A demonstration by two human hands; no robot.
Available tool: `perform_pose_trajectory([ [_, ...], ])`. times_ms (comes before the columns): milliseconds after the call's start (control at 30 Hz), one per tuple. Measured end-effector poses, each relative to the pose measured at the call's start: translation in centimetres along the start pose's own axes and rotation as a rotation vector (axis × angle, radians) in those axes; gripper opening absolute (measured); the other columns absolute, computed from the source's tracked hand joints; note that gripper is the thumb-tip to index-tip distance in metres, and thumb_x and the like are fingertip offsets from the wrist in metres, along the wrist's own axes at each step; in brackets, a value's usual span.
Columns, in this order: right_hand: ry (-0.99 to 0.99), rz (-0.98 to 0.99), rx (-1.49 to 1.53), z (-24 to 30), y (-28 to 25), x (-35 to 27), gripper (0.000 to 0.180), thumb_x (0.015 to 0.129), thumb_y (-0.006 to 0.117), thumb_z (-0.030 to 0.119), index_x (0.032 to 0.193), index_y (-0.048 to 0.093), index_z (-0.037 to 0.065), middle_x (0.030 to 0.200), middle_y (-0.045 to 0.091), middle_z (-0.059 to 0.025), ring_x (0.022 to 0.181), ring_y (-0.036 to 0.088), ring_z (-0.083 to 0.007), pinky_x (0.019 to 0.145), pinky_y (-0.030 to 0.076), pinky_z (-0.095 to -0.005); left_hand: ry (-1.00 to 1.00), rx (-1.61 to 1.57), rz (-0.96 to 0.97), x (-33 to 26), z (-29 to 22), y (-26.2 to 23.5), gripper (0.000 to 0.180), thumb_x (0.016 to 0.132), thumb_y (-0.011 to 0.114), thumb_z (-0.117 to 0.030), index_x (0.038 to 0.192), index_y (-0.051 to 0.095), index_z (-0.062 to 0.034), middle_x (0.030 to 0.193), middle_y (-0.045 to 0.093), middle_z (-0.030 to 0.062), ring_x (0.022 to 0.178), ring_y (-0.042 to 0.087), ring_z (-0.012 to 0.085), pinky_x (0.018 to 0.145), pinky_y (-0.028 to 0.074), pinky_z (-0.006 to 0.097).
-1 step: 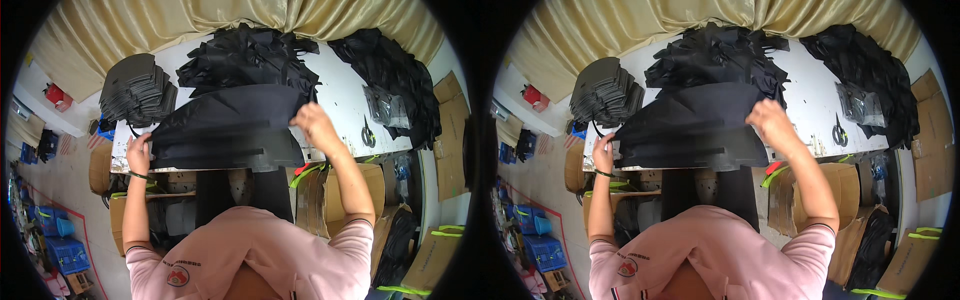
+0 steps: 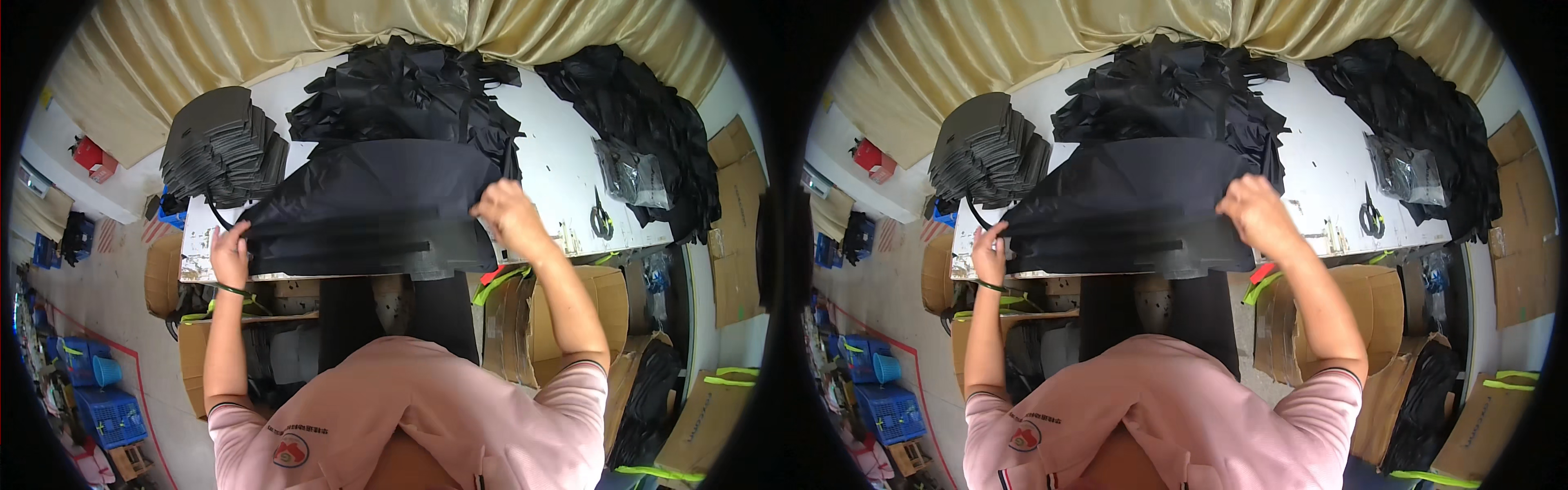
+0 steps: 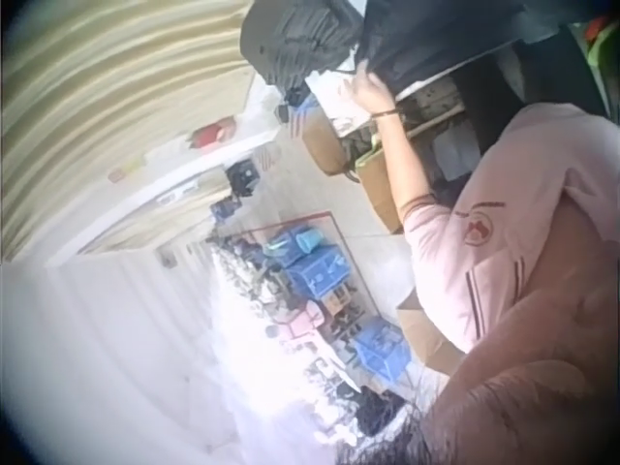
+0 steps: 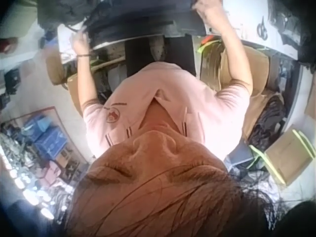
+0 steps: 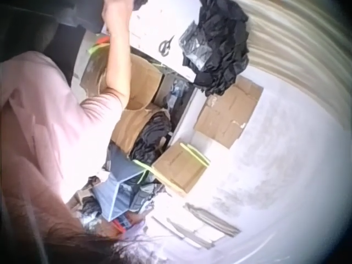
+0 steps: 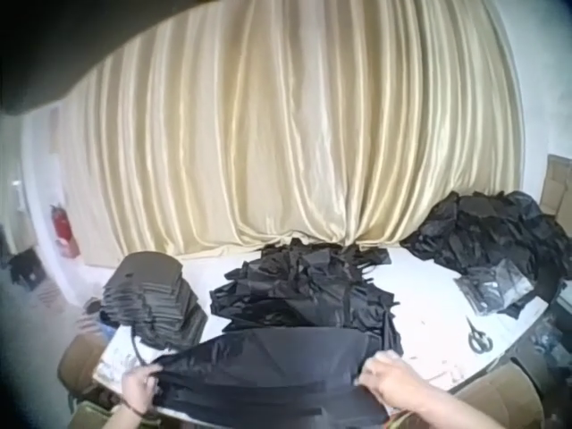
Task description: Sorting and inspecting black fabric components on a workbench in a factory environment.
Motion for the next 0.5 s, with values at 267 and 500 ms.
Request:
perform_pose_trajectory([
  [267, 0.183, 0.378, -0.016, 0.9, 8.7, -9.1, 0.026, 0.072, 0.064, 0.007, 0.096, 0.073, 0.012, 0.085, 0.055, -0.0052, 0.093, 0.052, -0.0232, 0.085, 0.041, -0.0354, -0.152, 0.139, 0.313, -7.7, 3.2, 7.9, 0.048, 0.072, 0.062, -0.005, 0.12, 0.062, -0.0122, 0.115, 0.065, 0.0134, 0.108, 0.059, 0.0329, 0.105, 0.034, 0.049],
  [500, 0.381, 0.419, 0.31, 1.0, 5.5, -4.3, 0.034, 0.079, 0.071, 0.02, 0.11, 0.067, 0.007, 0.1, 0.062, -0.0133, 0.099, 0.057, -0.0327, 0.089, 0.046, -0.0407, -0.081, -0.222, 0.183, -4.3, -4.1, 2.0, 0.063, 0.078, 0.065, -0.008, 0.138, 0.045, -0.0089, 0.139, 0.049, 0.0153, 0.13, 0.045, 0.0332, 0.112, 0.02, 0.054],
])
Point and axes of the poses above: each hand's wrist, its own x-axis towards the middle knuckle, its own y-axis out of the palm, z = x × y, the point moved 2 cm from there along x, towards the middle knuckle
